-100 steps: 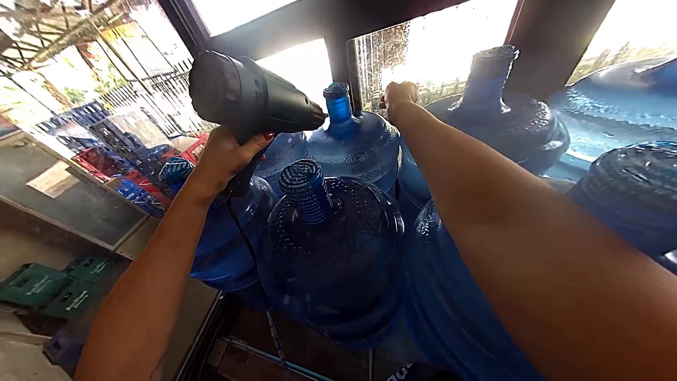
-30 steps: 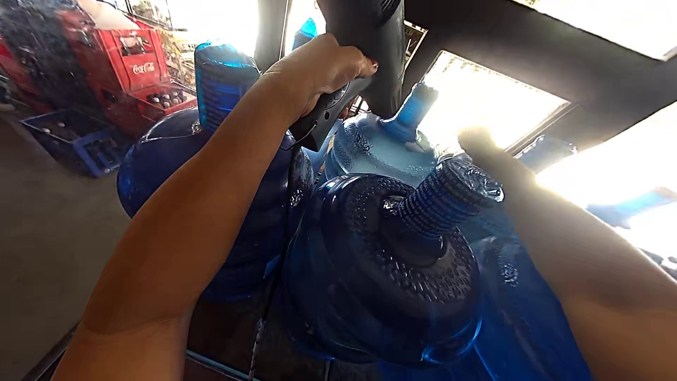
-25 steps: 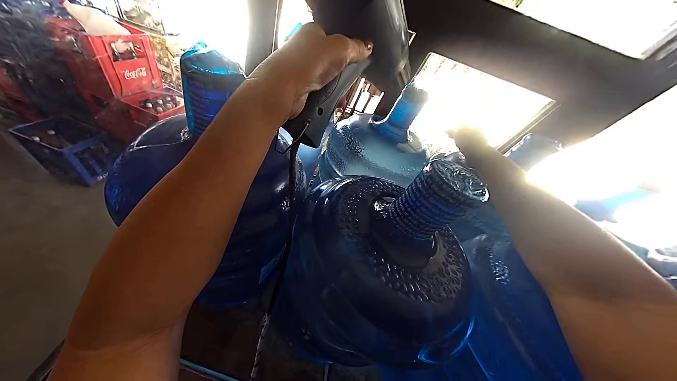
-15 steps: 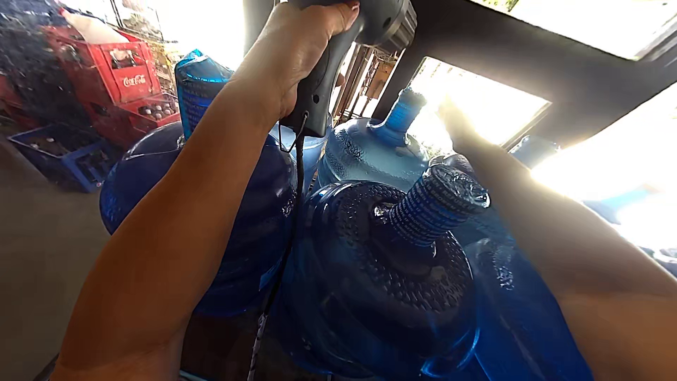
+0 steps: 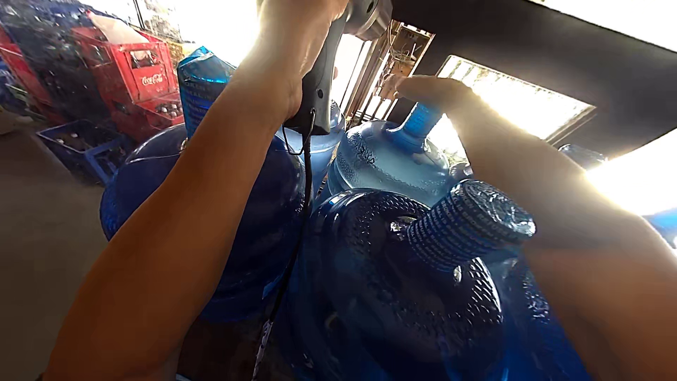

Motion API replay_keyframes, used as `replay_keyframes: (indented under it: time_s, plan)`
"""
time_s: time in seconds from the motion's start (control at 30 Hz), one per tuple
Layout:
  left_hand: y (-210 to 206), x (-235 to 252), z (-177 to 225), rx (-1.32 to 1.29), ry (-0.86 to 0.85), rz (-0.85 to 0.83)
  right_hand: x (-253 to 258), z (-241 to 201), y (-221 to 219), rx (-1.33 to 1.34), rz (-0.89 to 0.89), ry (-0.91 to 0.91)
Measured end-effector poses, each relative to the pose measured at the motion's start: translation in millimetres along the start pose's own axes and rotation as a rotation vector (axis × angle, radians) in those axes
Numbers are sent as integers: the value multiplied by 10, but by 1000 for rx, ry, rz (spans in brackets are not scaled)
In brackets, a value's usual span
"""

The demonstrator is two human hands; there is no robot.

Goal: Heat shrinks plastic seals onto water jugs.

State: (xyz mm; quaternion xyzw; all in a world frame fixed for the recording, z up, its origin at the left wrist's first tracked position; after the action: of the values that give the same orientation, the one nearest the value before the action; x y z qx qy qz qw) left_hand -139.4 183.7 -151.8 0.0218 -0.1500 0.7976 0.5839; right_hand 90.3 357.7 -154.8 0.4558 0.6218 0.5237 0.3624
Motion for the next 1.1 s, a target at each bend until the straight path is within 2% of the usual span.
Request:
replay_keyframes:
  time_s: [0.1,0.23,0.27,0.37,0.47,0.53,0.6,0.63,0.7,0.77,0.87,0.93,1.1]
  plan:
    - [-35,-12,-57,56,103,-19,-316,42,60,4,128,-36]
    - [-115,-37,-139,132,168,-102,-689,411,196,343,71,-221]
    - [-133,-46,-142,166,163,-115,-864,391,262,312,63,-227]
    - [-191,-125,-146,273,147,-143,-1479,108,512,-61,140,-164]
    - [-269,-271,-95,344,77,-187,-2064,-118,771,-303,171,-92]
    - [-331,-417,-32,388,-5,-228,-2582,-140,822,-457,204,108]
    - [-406,-572,38,456,-112,-279,-3229,-42,719,-469,299,367]
    - [-455,-644,75,499,-173,-302,-3591,13,632,-428,297,411]
    - [-587,-758,163,627,-298,-331,-4220,166,386,-316,204,340]
    - [-768,-825,254,797,-421,-352,-4608,532,63,-179,293,447]
    - [-1144,-941,383,998,-643,-368,-4897,971,-211,114,298,449]
    - [-1433,-986,471,1118,-713,-363,-4959,1179,-446,221,396,447]
    - [-2288,-762,559,1394,-579,-350,-4967,1342,-849,393,656,529]
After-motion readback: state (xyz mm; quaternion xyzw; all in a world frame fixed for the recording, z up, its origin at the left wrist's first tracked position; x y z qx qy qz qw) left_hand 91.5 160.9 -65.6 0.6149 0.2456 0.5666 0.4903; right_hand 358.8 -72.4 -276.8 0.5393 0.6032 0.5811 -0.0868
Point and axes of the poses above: each hand's wrist, its own x-axis towards the middle knuckle, its own y-axis out of the back of the hand, z = x × y, the point moved 3 cm from there along x, towards the middle knuckle, and after that the axes turned 5 degrees about y, right-handed, at the moved point
